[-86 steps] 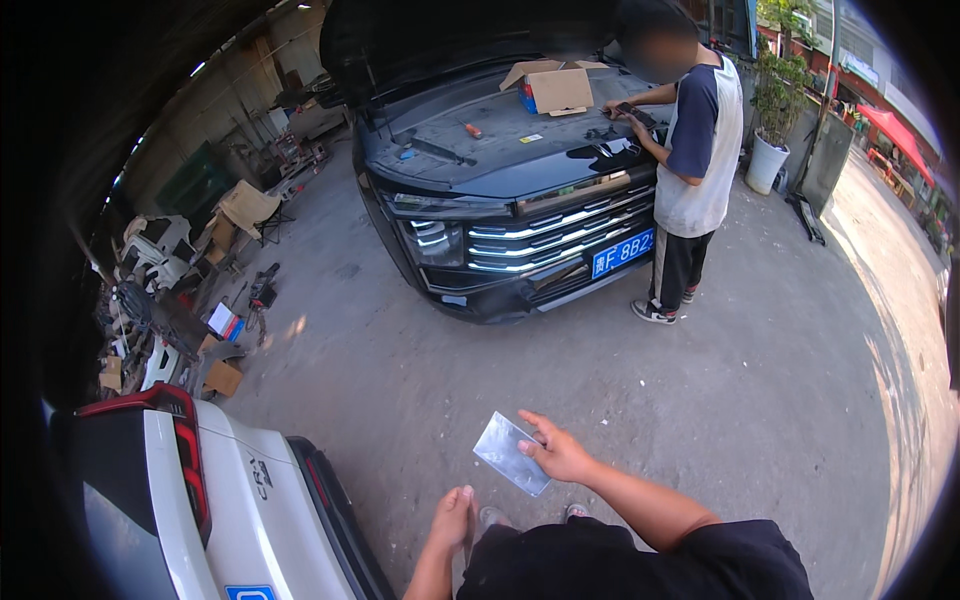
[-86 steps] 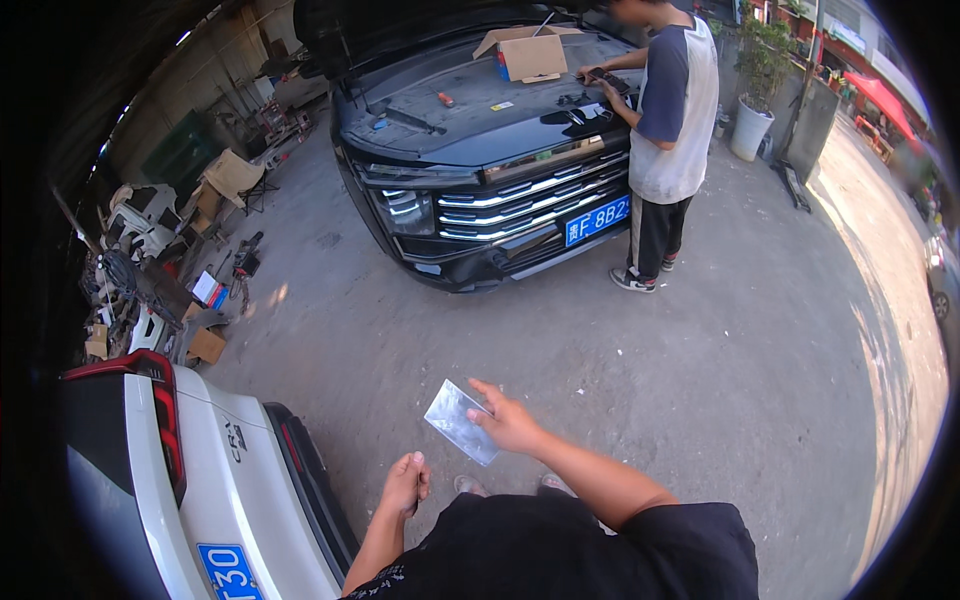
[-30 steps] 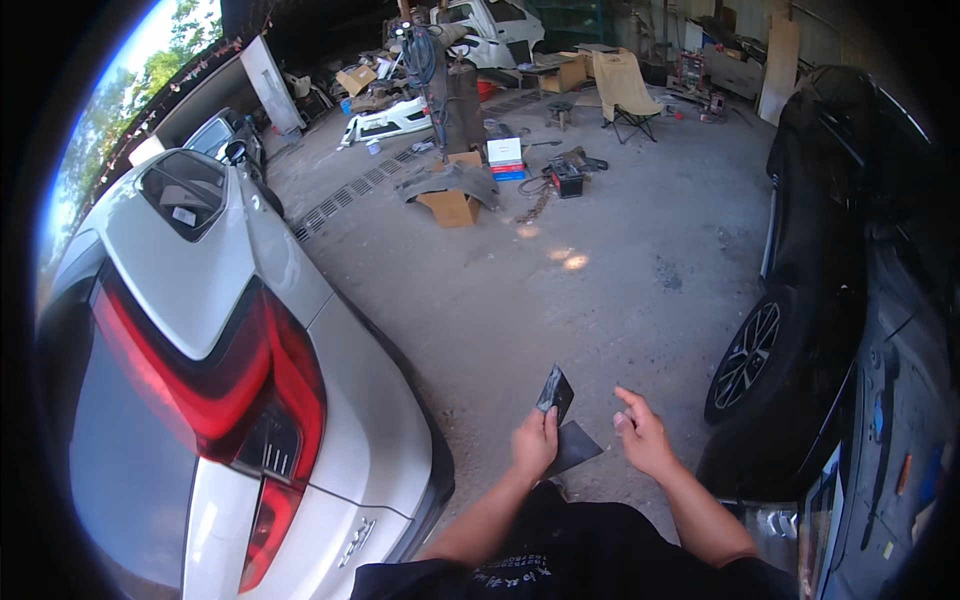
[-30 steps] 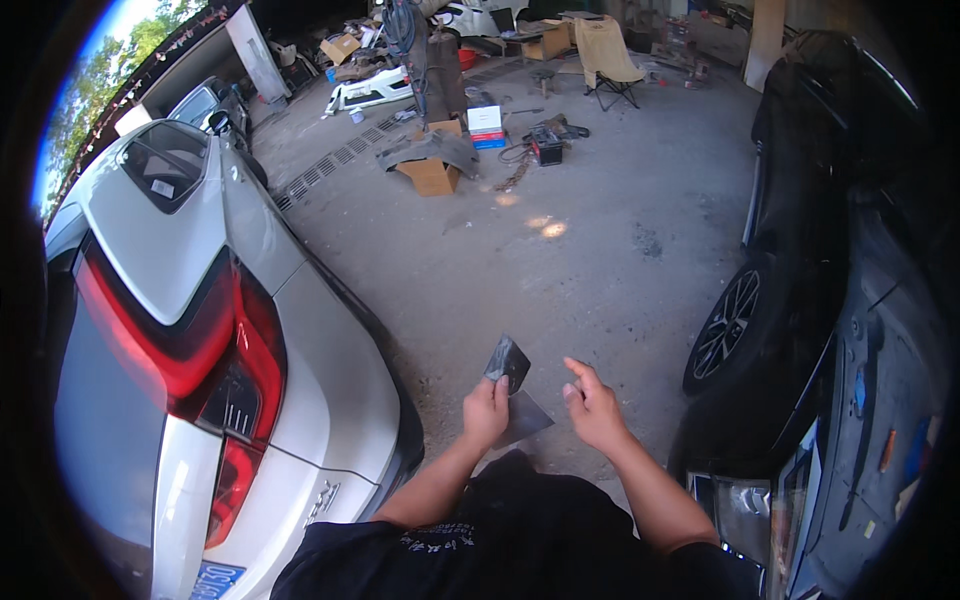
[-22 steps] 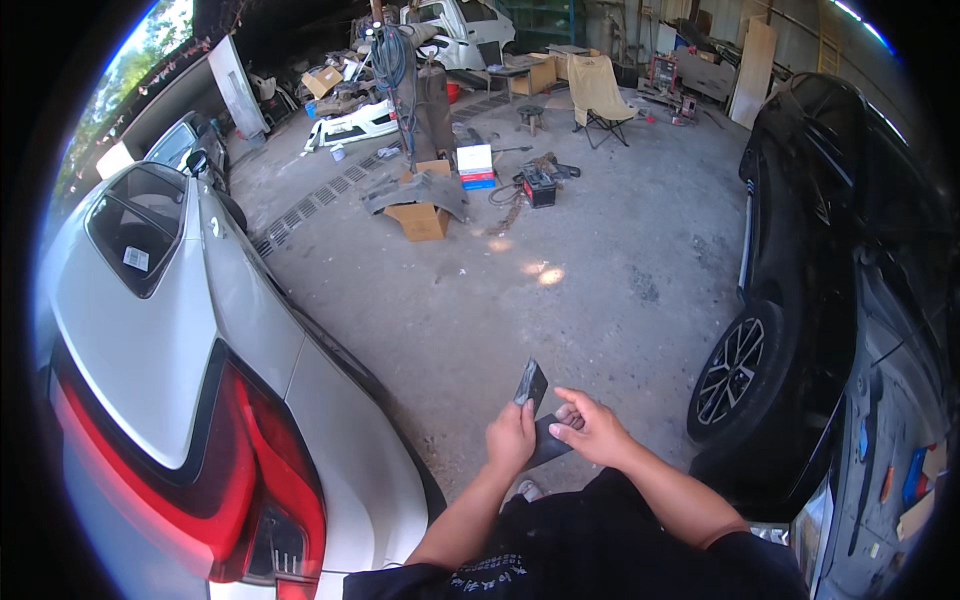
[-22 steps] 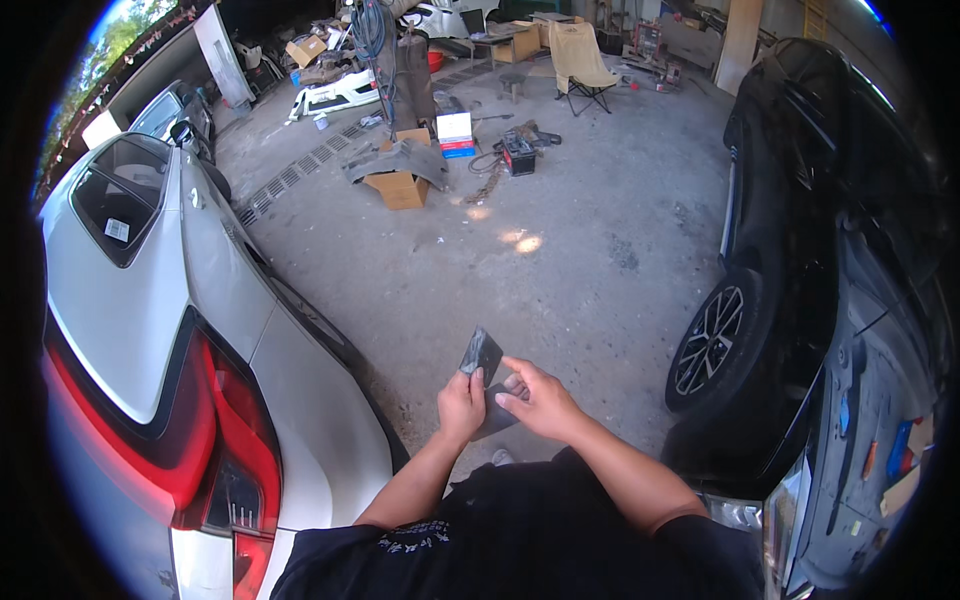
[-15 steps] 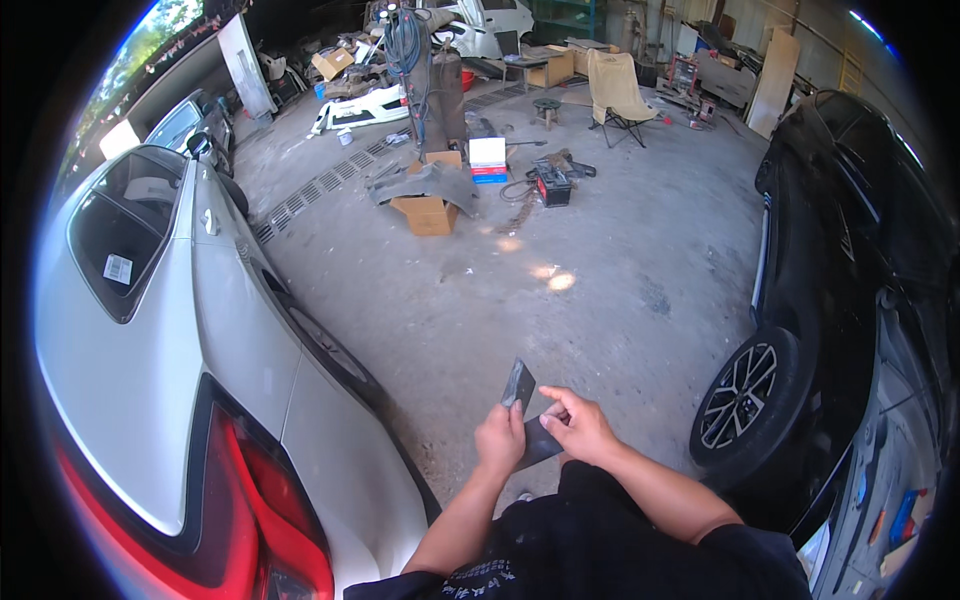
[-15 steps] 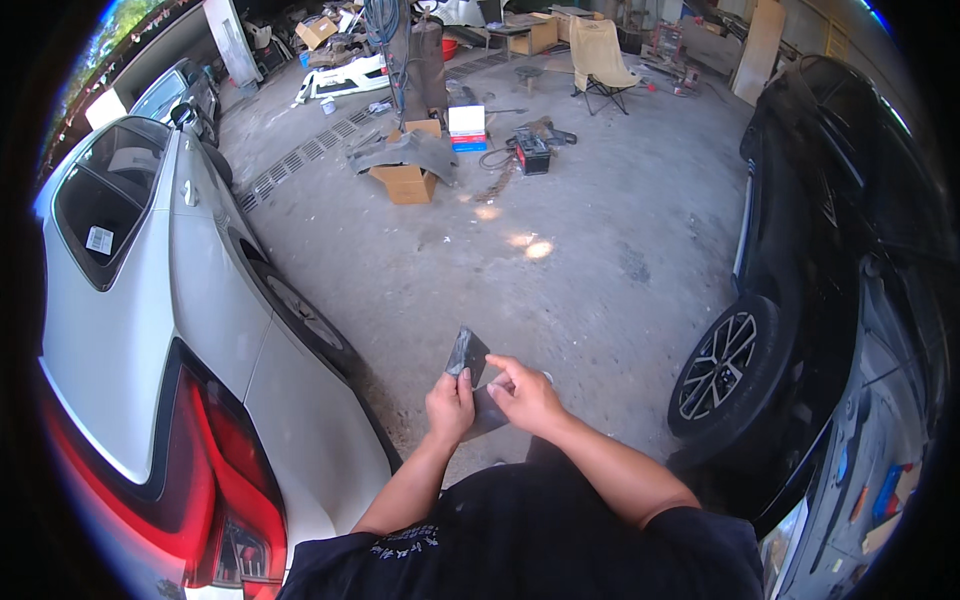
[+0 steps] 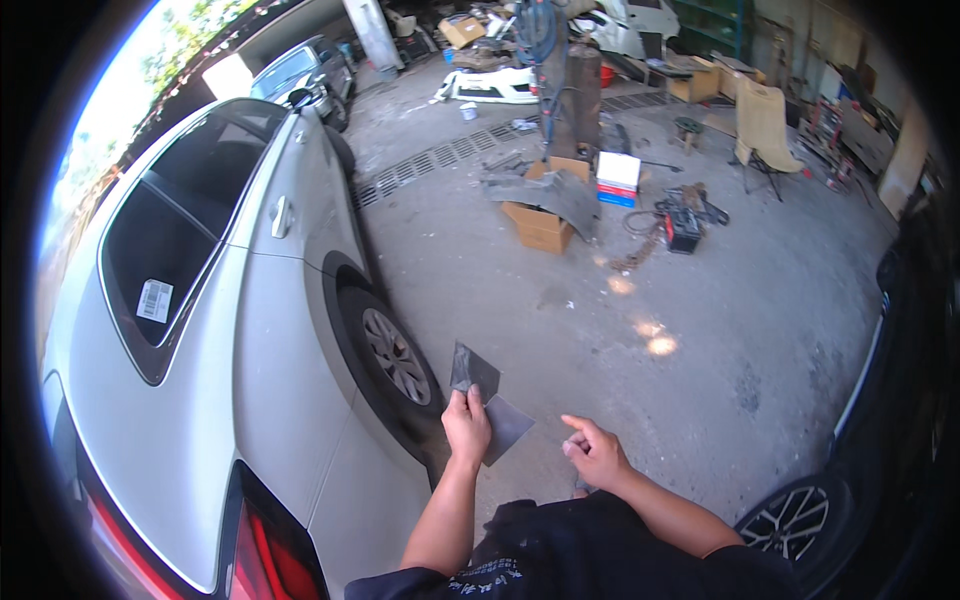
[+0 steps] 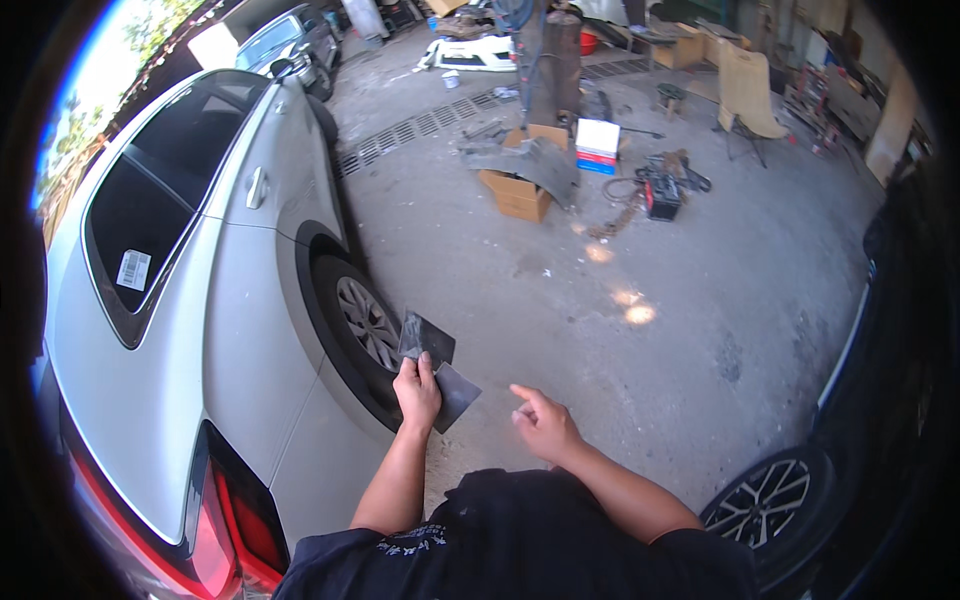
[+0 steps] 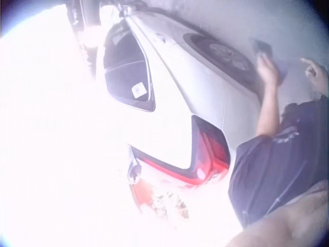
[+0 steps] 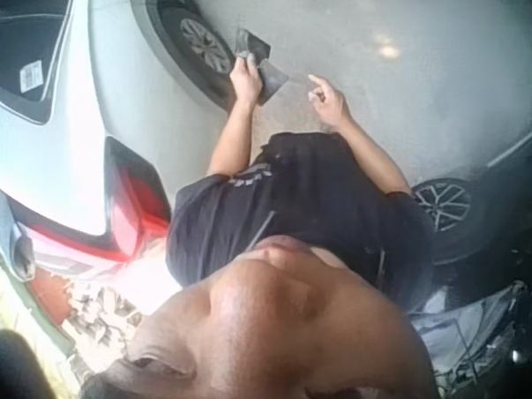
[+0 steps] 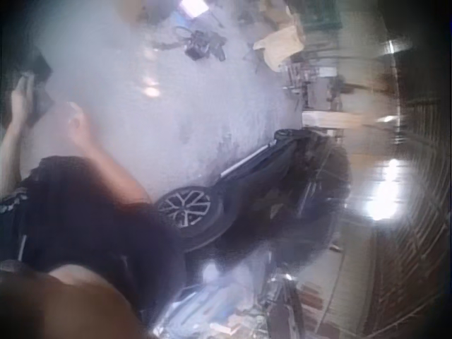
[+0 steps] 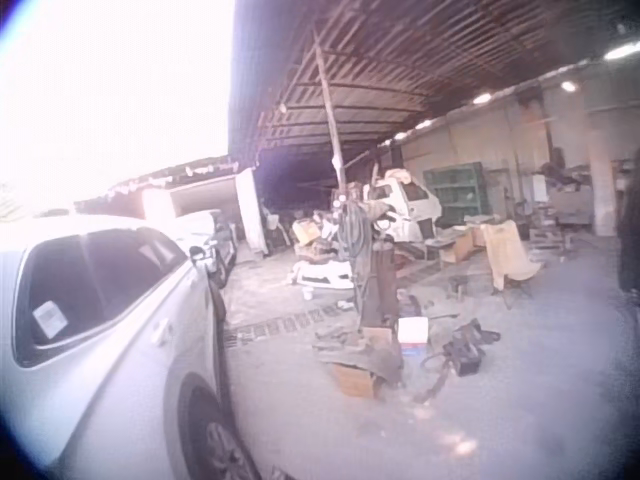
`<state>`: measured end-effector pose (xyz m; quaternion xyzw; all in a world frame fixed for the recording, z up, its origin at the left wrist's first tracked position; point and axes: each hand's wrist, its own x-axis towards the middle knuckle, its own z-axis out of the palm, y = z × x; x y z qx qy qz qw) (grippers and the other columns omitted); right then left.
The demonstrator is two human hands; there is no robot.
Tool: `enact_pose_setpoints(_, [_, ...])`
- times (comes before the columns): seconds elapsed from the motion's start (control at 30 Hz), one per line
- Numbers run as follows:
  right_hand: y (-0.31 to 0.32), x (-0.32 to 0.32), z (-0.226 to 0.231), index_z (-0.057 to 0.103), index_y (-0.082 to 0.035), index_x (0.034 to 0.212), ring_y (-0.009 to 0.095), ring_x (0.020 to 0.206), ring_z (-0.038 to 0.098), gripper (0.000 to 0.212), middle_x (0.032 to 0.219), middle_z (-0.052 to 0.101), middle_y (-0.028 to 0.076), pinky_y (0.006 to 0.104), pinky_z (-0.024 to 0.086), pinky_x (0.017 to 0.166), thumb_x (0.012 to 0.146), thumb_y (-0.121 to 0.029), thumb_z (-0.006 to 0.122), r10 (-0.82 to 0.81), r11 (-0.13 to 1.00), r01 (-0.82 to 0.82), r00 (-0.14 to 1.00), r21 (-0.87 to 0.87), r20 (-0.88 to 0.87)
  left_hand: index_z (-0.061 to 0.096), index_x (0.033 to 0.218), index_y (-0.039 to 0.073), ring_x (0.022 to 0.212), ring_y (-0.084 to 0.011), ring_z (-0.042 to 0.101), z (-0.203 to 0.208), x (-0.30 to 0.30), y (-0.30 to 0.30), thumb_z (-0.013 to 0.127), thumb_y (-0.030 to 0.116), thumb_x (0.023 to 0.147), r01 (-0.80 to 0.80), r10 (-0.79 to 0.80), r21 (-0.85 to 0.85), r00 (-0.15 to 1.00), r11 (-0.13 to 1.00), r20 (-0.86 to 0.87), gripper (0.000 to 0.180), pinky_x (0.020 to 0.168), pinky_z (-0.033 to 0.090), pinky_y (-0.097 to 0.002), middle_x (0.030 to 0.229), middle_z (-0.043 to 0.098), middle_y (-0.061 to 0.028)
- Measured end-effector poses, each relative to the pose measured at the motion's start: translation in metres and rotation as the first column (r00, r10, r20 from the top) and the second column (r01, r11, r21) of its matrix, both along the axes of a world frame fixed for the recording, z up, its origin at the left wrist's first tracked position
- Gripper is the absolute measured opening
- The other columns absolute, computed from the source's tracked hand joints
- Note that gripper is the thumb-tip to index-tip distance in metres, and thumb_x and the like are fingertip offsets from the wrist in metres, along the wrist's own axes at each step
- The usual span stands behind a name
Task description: The person sands a taped-off section on the rear quarter panel of a white car using a sanding block. They then walk to a workbench, open a container of filler, and apply the filler to the sanding block.
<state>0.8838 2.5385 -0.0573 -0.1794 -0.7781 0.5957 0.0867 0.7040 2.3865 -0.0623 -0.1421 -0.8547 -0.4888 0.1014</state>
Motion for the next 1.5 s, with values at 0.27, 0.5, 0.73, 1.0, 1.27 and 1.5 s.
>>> enact_pose_setpoints(0.27, [0.096,-0.154,-0.012,0.051,-0.005,0.127,0.021,0.078,0.064,0.038,0.086,0.065,0.01,0.0321,0.05,0.072,0.089,-0.007,0.055,0.133,0.978,-0.101,0.976,0.183,-0.175,0.058,0.07,0.002,0.06,-0.0035,0.04,-0.023,-0.08,0.018,0.059,0.027,0.094,0.012,-0.179,0.293,0.814,0.956,0.552,0.034,0.051,0.035,-0.0243,0.062,0.048,0.0055])
enact_pose_setpoints(0.5, [0.133,-0.321,-0.005,0.047,-0.007,0.133,0.02,0.079,0.064,0.042,0.084,0.064,0.009,0.0329,0.05,0.076,0.091,-0.009,0.052,0.27,0.956,-0.278,0.959,0.092,0.089,0.056,0.071,0.008,0.052,-0.0035,0.039,-0.055,-0.218,0.037,0.057,0.022,0.096,-0.106,-0.32,0.495,0.643,0.863,0.696,0.029,0.047,0.031,-0.0229,0.06,0.047,0.0067])
enact_pose_setpoints(0.73, [0.158,-0.479,-0.022,0.044,-0.007,0.136,0.016,0.078,0.063,0.042,0.085,0.063,0.008,0.0308,0.05,0.077,0.093,-0.008,0.049,0.126,0.983,-0.122,0.992,-0.136,0.02,0.065,0.094,0.006,0.053,-0.0014,0.035,-0.031,-0.378,0.065,0.053,0.019,0.098,-0.015,-0.455,0.556,0.556,0.831,0.696,0.018,0.048,0.027,-0.0195,0.067,0.049,0.0093])
enact_pose_setpoints(1.0, [0.2,-0.64,-0.045,0.032,-0.005,0.142,0.019,0.077,0.065,0.045,0.116,0.058,0.019,0.0333,0.052,0.08,0.097,-0.001,0.034,0.173,0.908,-0.128,0.982,-0.398,0.08,0.059,0.115,0.002,0.092,-0.0066,0.052,-0.055,-0.54,0.096,0.051,0.011,0.098,0.053,-0.521,0.598,0.558,0.8,0.646,0.021,0.086,0.041,-0.0238,0.103,0.061,0.0024])
enact_pose_setpoints(1.27, [0.278,-0.833,-0.101,0.021,-0.006,0.146,0.025,0.109,0.061,0.054,0.138,0.044,0.021,0.0371,0.05,0.089,0.095,-0.001,0.036,0.33,0.91,-0.36,0.929,-0.207,-0.168,0.063,0.101,0.002,0.076,-0.0043,0.048,-0.047,-0.707,0.155,0.054,0.015,0.097,-0.04,-0.38,0.505,0.607,0.862,0.698,0.016,0.07,0.041,-0.0213,0.084,0.057,0.0054])
enact_pose_setpoints(1.5, [0.289,-0.999,-0.02,0.018,-0.007,0.148,0.019,0.096,0.062,0.07,0.127,0.053,0.021,0.0326,0.05,0.085,0.088,0.002,0.052,0.469,0.795,-0.485,0.872,-0.364,-0.139,0.064,0.097,0.004,0.066,-0.0026,0.043,0.02,-0.826,0.197,0.054,0.019,0.098,-0.155,-0.326,0.487,0.568,0.859,0.756,0.018,0.058,0.038,-0.0197,0.076,0.053,0.0074])
